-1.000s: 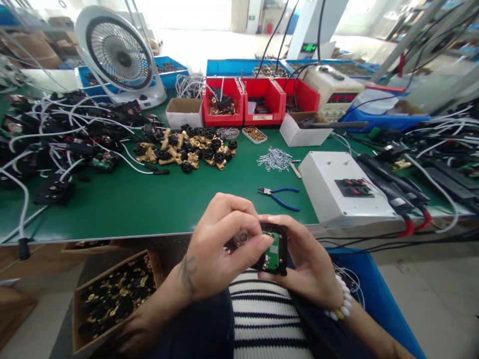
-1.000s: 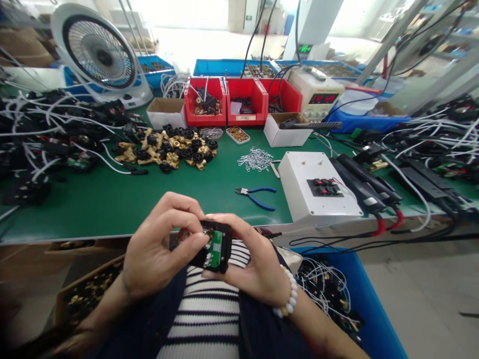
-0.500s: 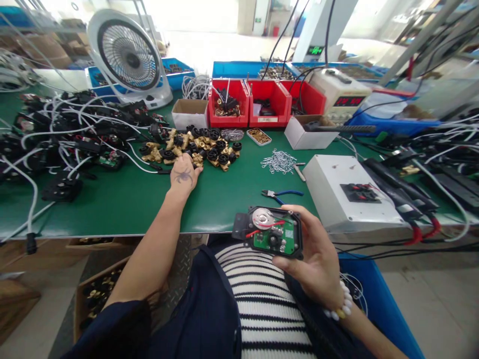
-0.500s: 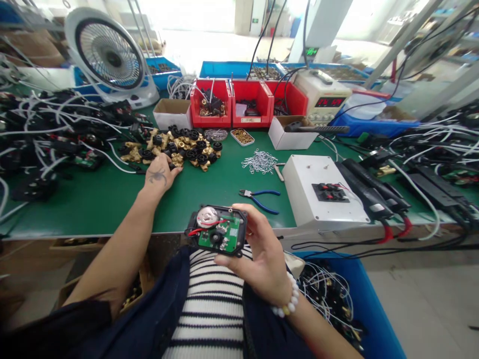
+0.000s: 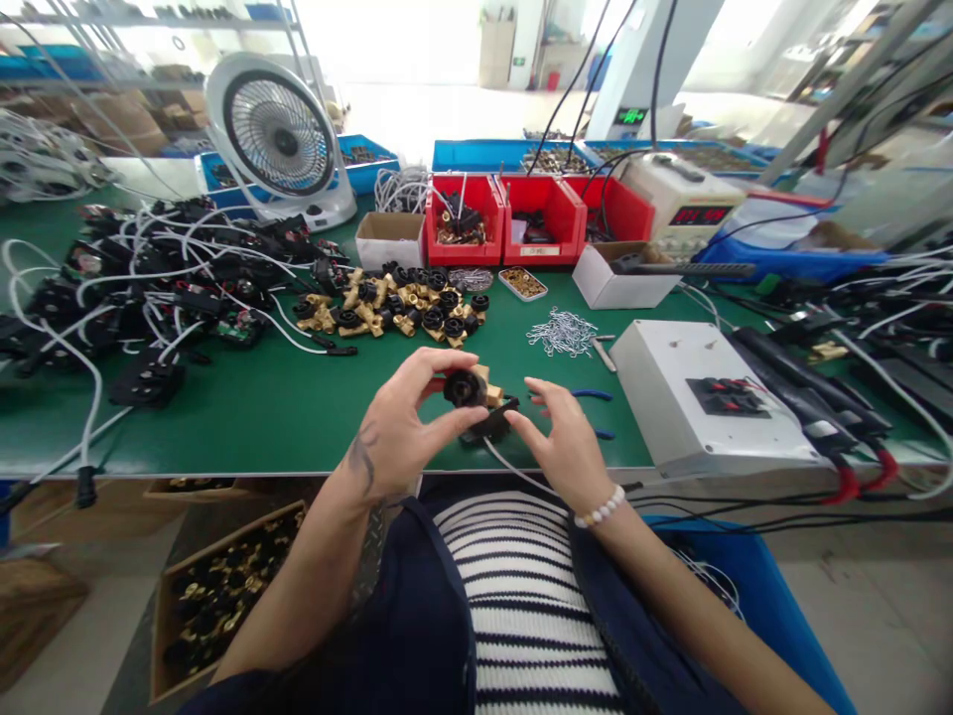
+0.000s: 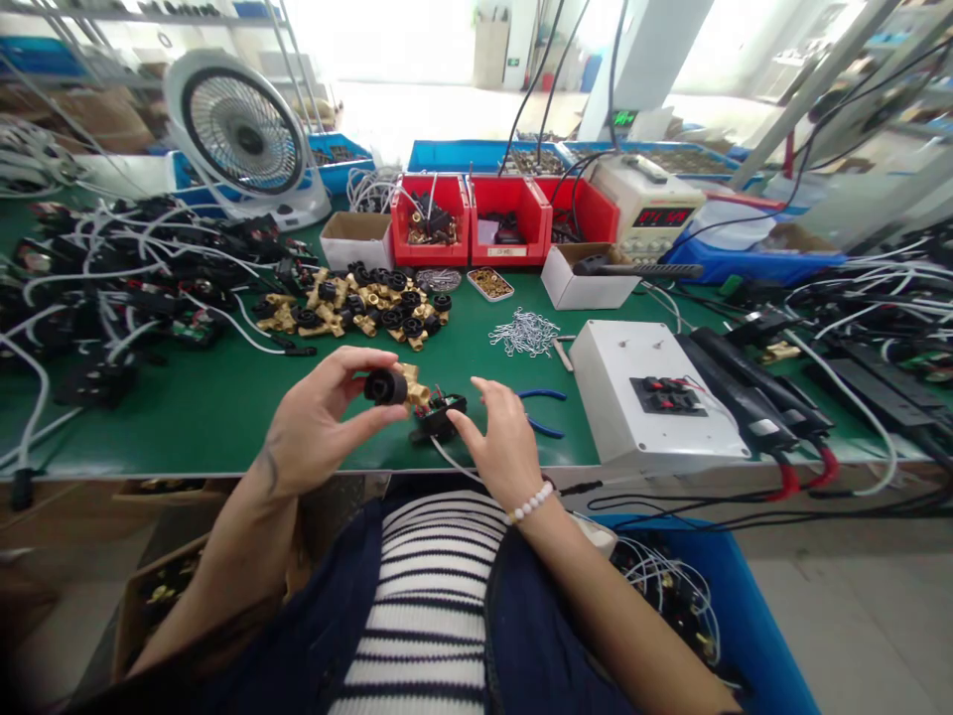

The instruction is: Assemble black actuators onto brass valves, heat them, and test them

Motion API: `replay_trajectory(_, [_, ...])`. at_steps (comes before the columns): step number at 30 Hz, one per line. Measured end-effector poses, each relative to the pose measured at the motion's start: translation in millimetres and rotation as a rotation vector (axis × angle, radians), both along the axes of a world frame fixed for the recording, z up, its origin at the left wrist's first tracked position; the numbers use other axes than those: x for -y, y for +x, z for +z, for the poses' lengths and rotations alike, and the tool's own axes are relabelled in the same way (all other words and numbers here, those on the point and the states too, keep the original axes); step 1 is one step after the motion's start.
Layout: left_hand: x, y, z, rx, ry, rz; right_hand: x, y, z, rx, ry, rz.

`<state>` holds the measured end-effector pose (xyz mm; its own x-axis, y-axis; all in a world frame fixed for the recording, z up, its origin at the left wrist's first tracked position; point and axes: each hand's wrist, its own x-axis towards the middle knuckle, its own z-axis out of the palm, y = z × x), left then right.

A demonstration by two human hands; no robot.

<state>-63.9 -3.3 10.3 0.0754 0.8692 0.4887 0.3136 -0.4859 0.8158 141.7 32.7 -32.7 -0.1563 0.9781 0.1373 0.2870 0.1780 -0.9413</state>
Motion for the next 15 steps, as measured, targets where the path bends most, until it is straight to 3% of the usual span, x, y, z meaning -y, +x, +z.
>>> replay_trajectory(3, [20, 12, 16.3, 0.047, 0.044, -0.108, 19, 8, 19.4, -0.079, -0.018, 0.140])
replay_trajectory(7, [32, 25, 24.2, 0.080, 0.056, -0.247, 45, 13, 39.5, -0.460, -0.230, 0.467])
replay_trajectory(15, [41, 38, 23.8, 0.125, 0.060, -0.171, 65, 15, 49.1, -0.605, -0.220, 0.409])
